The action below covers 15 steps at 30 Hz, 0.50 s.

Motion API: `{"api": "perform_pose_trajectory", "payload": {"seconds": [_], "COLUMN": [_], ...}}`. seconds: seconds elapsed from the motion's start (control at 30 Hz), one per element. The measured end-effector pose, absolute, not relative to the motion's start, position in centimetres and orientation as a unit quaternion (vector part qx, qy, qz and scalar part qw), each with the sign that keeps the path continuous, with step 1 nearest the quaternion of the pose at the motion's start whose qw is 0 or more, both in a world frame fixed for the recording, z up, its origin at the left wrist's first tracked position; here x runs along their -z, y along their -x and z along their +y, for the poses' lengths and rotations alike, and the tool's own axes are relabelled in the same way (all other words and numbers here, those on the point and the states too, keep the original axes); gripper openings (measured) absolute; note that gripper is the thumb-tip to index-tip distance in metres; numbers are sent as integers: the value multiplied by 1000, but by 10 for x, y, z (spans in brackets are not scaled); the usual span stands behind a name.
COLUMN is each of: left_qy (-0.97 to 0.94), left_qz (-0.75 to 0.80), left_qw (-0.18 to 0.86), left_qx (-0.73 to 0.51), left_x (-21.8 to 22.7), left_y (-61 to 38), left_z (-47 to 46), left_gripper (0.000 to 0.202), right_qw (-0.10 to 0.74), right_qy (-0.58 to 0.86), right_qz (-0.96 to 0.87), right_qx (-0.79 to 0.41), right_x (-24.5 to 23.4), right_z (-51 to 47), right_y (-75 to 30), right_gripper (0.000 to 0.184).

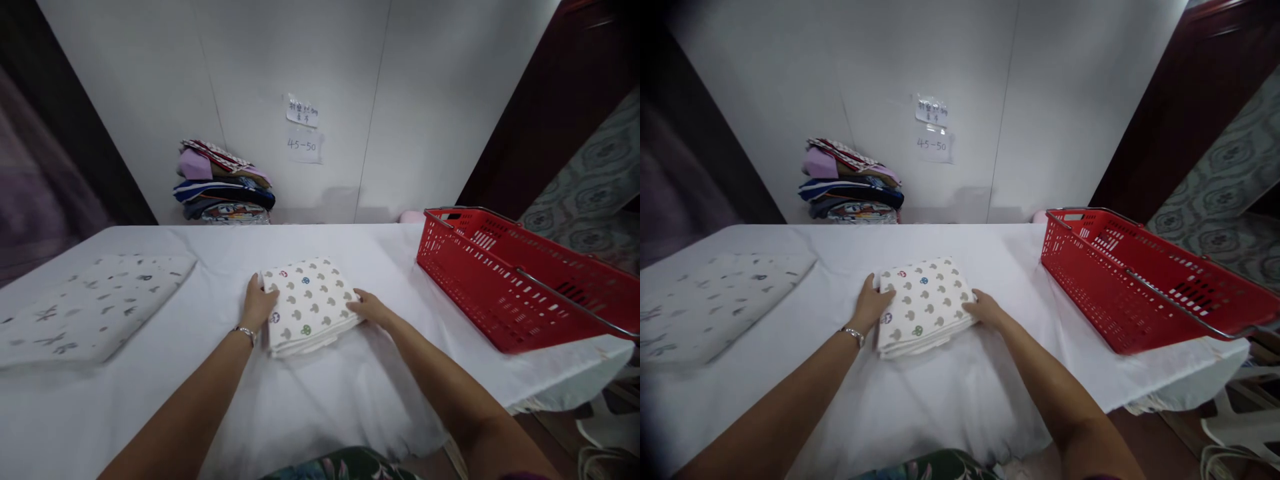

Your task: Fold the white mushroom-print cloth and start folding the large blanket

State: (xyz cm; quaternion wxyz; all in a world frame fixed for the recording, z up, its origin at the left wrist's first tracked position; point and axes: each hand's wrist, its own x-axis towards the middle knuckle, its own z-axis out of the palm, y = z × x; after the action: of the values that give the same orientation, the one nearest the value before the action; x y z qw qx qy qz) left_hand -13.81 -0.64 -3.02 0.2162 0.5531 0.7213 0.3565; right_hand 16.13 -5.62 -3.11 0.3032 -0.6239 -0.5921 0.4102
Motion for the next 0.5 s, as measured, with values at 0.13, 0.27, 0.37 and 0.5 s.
{"api": "perform_pose_trajectory", "payload": {"seconds": [0.13,0.27,0.37,0.5], "left_qy": [-526,-534,-562,-596], "left_qz": [737,733,716,704], "left_qw": [270,296,287,238], "left_qx": [-327,-300,-297,-304], "left_x": [20,20,24,30], "left_y": [149,150,148,147], "left_z": [-9,-28,-45,-60], "left_gripper": [81,78,73,68], "right_qw": [303,294,313,359], "right_qy": [615,639,636,593], "right_qz": [-562,-518,-518,-461], "right_qx": [-463,-487,-479,-554], "right_x": [36,28,21,16], "right_z": [-88,-88,-75,-66], "right_y": [-158,-156,-150,-140], "right_gripper": [86,91,88,92]}}
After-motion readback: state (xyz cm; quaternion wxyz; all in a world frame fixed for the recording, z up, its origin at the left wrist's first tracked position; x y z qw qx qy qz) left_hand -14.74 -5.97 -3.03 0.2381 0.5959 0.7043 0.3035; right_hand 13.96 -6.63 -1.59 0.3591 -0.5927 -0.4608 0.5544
